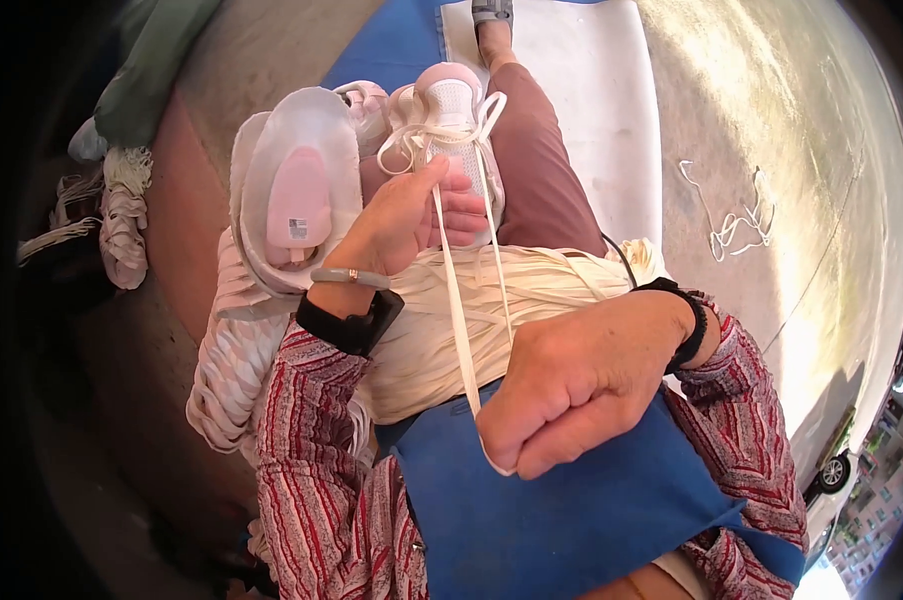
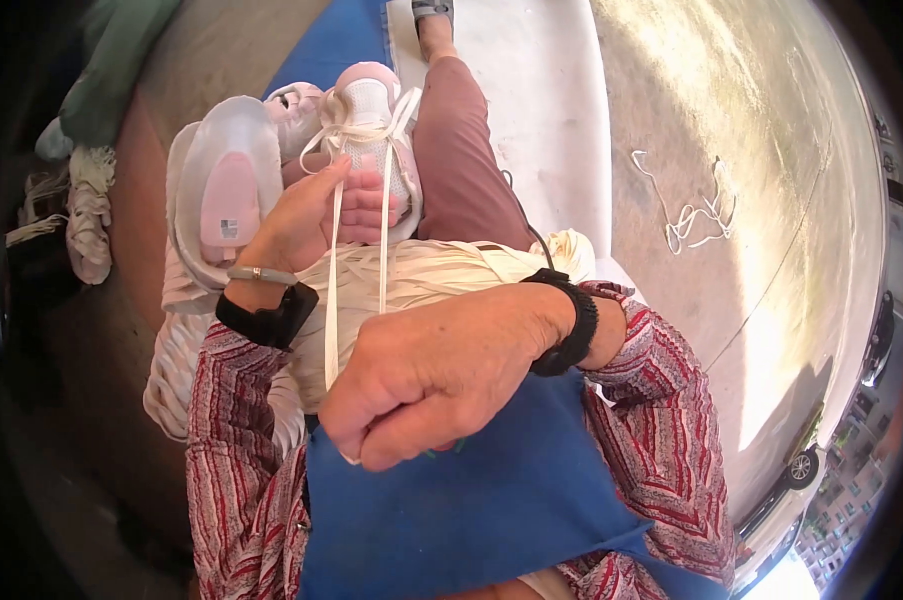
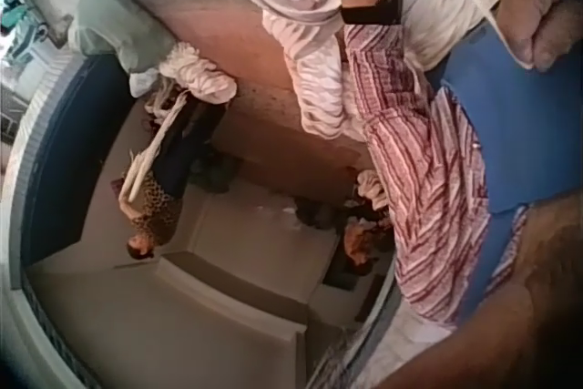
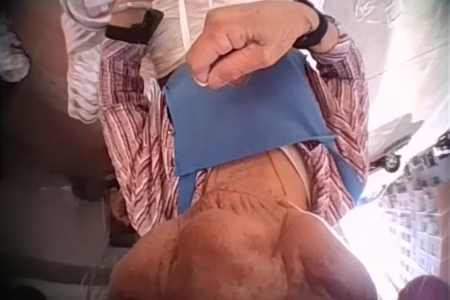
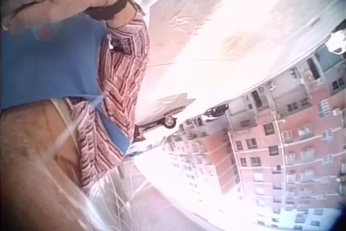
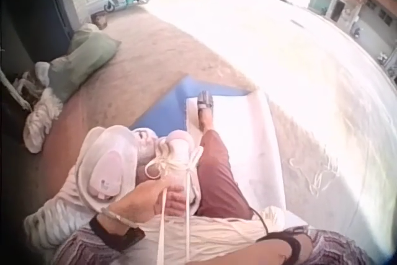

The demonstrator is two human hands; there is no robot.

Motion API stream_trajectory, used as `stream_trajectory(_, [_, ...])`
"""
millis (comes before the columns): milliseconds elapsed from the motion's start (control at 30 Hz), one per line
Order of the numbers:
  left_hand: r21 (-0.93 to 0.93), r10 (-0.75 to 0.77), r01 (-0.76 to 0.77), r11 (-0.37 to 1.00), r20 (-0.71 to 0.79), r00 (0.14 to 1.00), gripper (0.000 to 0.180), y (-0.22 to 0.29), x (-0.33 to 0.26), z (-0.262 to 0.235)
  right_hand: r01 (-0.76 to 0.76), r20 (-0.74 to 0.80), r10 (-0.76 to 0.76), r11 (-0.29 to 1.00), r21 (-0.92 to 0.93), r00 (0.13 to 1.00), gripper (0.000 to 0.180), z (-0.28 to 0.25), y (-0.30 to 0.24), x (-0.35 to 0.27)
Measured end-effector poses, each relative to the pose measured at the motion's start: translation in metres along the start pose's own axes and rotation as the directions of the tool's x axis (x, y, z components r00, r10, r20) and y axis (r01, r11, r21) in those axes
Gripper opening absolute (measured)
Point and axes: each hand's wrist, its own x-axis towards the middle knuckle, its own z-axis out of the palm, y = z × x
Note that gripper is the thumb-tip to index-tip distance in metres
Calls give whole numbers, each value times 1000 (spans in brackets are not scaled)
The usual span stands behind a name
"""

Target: The recorder is sitting on a mat on the floor lacing a pair of pink and white sneakers with white laces.

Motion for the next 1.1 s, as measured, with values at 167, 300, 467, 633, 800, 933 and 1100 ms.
stream_trajectory(167, [-204,34,-6,979,132,991,36,-6,17,17,2,-56,-10,992,-128,998,18,11,4,-10])
stream_trajectory(300, [126,133,-144,981,90,987,30,7,-39,43,-346,-629,249,938,-33,736,29,-10,13,-52])
stream_trajectory(467, [432,395,-504,748,321,861,24,3,-84,81,-279,-767,552,832,480,326,45,-32,29,-61])
stream_trajectory(633, [527,456,-695,488,526,718,19,-23,-76,115,-179,-707,585,805,566,398,36,-43,62,-39])
stream_trajectory(800, [634,289,-686,357,624,726,23,-26,-69,102,-212,-693,487,869,447,532,25,-52,76,-62])
stream_trajectory(933, [532,276,-395,749,292,916,31,-14,-56,40,-191,-688,508,853,486,518,23,-61,68,-87])
stream_trajectory(1100, [601,500,-275,751,-245,830,21,-4,11,-8,-240,-624,531,837,491,574,21,-60,60,-55])
